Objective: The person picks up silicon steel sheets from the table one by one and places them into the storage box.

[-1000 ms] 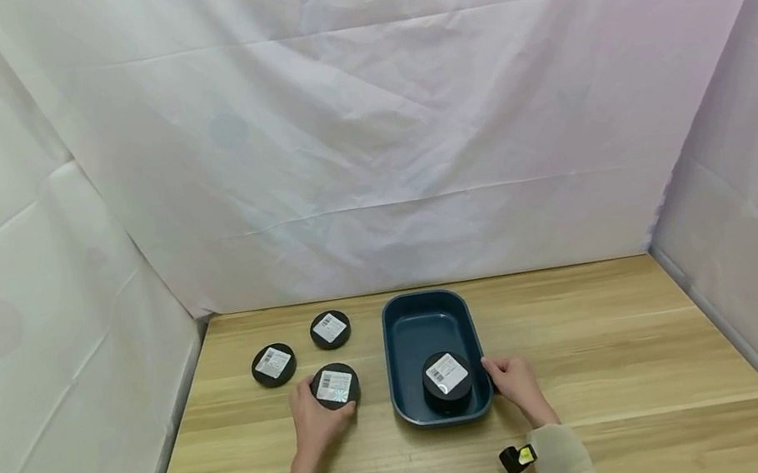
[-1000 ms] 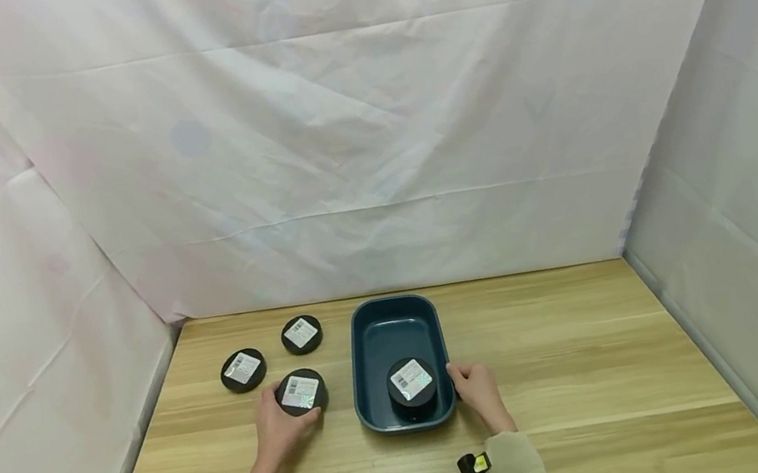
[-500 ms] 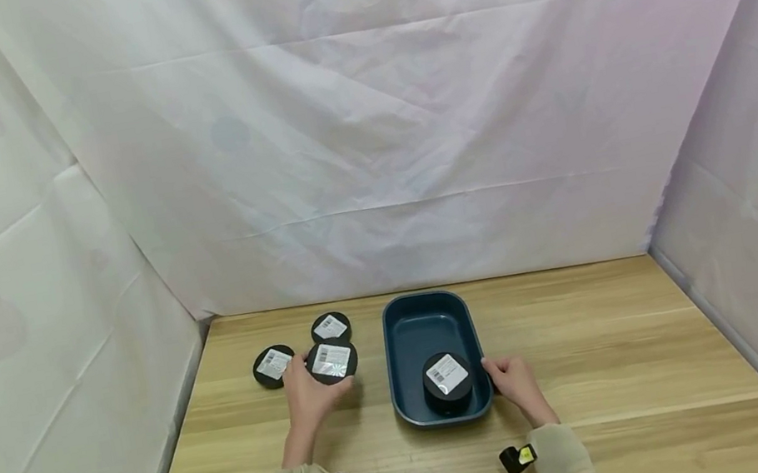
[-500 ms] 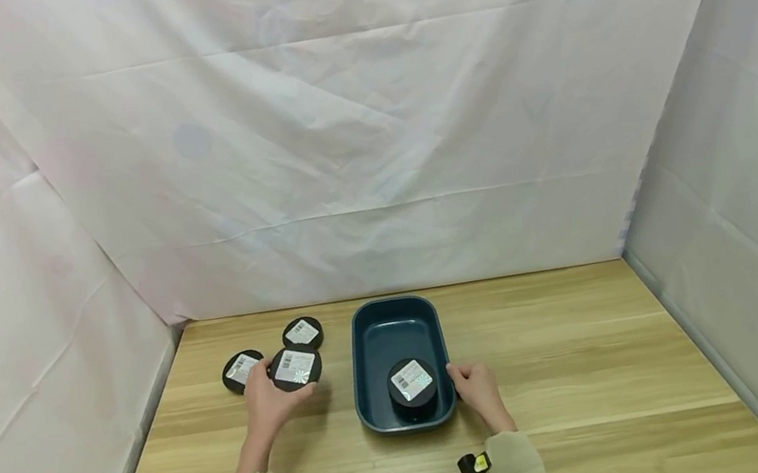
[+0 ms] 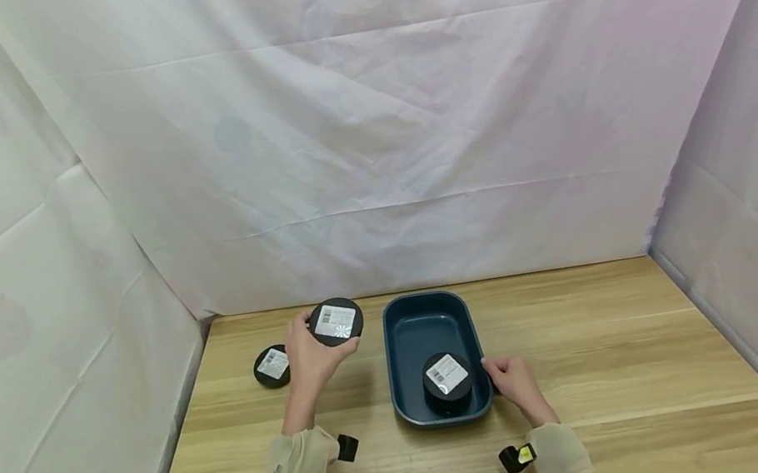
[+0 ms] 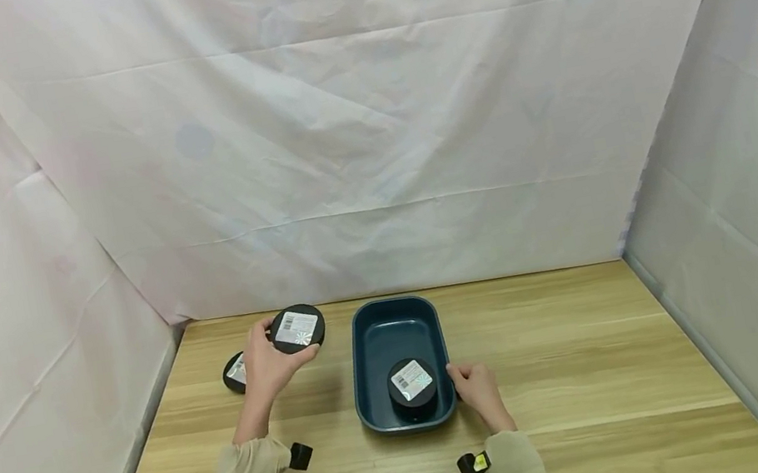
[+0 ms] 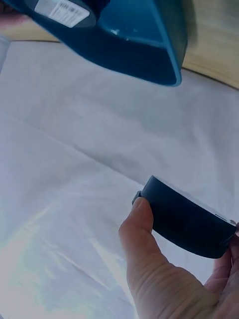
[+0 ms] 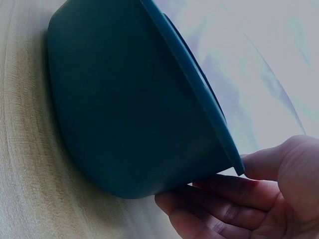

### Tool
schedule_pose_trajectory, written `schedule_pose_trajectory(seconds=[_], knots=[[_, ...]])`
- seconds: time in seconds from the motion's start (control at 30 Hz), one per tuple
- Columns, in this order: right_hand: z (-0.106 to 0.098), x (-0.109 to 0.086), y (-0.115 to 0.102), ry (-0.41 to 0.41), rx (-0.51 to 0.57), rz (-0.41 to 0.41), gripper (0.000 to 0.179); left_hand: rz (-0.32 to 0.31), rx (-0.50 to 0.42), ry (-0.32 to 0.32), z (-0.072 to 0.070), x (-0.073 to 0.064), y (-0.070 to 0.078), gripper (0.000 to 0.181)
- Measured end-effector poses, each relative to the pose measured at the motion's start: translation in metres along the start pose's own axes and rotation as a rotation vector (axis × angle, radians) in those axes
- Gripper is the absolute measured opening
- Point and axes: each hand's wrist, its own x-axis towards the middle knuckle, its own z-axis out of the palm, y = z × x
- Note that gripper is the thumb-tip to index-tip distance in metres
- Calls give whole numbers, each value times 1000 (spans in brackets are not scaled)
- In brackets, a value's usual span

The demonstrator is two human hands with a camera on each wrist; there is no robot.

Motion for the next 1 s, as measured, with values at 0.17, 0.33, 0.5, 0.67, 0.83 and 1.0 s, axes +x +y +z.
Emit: schedule_pose_trajectory(seconds=[0.17, 0.33, 0.5, 0.67, 0.83, 1.0], knots=[[0, 1, 2, -2, 7, 5, 37, 12, -26, 3, -3, 5, 8, 82], [0, 1, 1, -13, 36, 11, 35, 1, -18, -6, -4, 5, 9, 82], [1, 0, 0, -20, 81, 10, 31, 3, -24, -4, -4, 5, 9, 82], [1, -2, 0, -17, 77, 11, 29, 23, -32, 5, -2, 5, 6, 81], [1, -2, -1, -20, 88, 23, 30, 54, -41, 7, 6, 8, 4, 78], [2, -2, -1, -12, 82, 12, 30, 61, -40, -23, 17, 12, 6, 78]])
